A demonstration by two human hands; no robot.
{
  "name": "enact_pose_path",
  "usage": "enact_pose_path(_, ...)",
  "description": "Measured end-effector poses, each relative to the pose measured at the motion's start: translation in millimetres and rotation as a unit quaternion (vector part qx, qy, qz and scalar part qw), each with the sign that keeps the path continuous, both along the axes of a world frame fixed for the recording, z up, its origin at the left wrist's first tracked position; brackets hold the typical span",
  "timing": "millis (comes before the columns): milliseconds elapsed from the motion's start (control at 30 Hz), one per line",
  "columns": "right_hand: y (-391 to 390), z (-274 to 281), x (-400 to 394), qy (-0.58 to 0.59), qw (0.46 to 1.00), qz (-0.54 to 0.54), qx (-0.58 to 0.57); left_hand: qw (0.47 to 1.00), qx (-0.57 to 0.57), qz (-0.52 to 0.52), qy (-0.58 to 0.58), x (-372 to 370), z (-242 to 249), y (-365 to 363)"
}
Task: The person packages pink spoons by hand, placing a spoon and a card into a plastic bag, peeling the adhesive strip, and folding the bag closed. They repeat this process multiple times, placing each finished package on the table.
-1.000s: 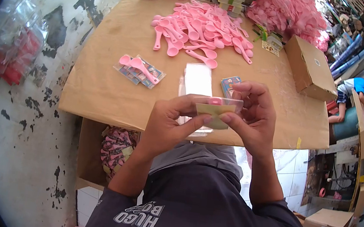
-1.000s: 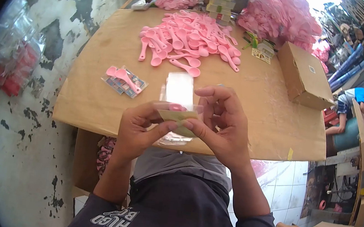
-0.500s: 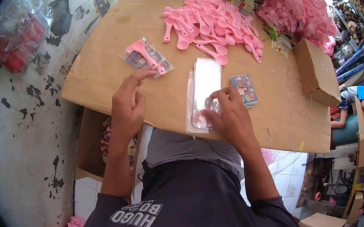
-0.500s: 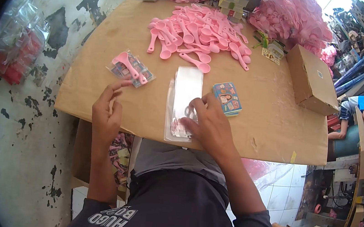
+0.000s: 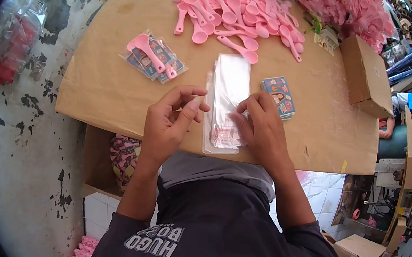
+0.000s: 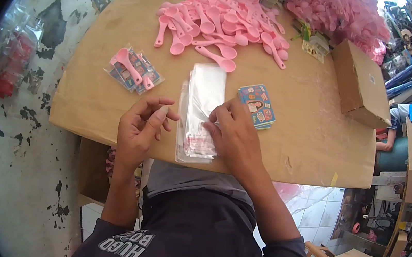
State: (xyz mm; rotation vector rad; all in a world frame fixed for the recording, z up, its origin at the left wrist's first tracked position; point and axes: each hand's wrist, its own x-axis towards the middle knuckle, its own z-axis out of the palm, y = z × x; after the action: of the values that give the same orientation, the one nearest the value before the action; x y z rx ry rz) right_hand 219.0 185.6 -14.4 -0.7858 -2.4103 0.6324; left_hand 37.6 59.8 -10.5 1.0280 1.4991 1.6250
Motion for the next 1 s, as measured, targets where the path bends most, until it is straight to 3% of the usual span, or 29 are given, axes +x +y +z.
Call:
enact_pose_path(200,6,0,4,0.088,0.995,-0.011,0.035,0.996,-0.023,-0.052,-0.062,10,-7,13)
enact_pose_path(300,9,8,6,0.101,0.995,-0.002,0.023,0.999,-0.023,-0.031,0.004,13,0,21)
enact_pose_path(733,3,20,6,0.078,0.994,0.077,0.016,0.994,-0.063,-0.061,-0.073,14,-6,35)
enact_pose_path(933,-2,15,7,0.027,0.997,0.067,0.03,0.994,-0.1,-0.03,-0.038,13,-6,34)
enact_pose_path(1000,-4,11,7,-0.013,0.997,0.066,0.04,0.992,-0.112,-0.007,0.058,10,-6,32)
